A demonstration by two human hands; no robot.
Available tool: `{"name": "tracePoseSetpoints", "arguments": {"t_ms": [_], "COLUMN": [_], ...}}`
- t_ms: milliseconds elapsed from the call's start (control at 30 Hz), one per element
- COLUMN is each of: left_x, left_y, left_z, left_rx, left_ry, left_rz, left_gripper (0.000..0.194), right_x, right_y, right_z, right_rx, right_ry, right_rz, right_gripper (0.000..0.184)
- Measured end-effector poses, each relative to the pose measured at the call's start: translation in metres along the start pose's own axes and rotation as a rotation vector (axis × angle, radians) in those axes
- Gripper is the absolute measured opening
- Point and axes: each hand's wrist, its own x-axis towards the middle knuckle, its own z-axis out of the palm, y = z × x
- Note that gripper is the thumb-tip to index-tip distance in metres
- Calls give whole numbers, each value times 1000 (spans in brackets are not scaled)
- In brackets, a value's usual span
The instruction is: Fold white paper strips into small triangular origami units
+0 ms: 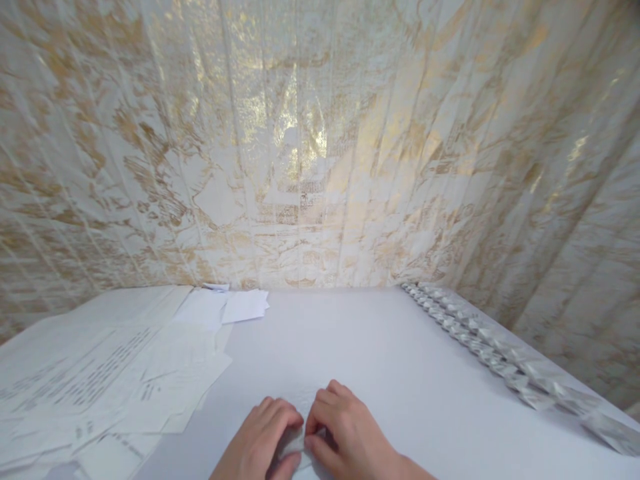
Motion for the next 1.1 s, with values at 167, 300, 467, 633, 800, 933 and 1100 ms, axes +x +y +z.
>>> {"name": "tracePoseSetpoints", "arguments": {"t_ms": [167, 300, 467, 633, 800, 933, 1100], "left_x": [4, 6, 10, 10, 9, 9, 8], "left_y": [4, 5, 8, 7, -2, -5, -1], "left_z": [0, -2, 0, 1, -1, -6, -11], "left_rx": [-82, -98, -100, -182, -191, -151, -236], "left_ry": [-19, -17, -63, -84, -49, -76, -71], "left_rz": [-132, -153, -219, -261, -182, -150, -228], "left_gripper": [24, 24, 28, 30, 38, 36, 27], "right_x": [3, 3, 2, 1, -3, -6, -4], "right_y": [-2, -2, -3, -1, 7, 16, 18], "right_z": [3, 4, 7, 4, -13, -19, -17], "right_rx": [-17, -36, -3, 166, 253, 288, 373], "right_ry": [14, 20, 16, 36, 4, -15, 20], "right_rz": [15, 8, 33, 64, 157, 158, 149], "right_gripper": [15, 15, 17, 25, 39, 42, 28]}}
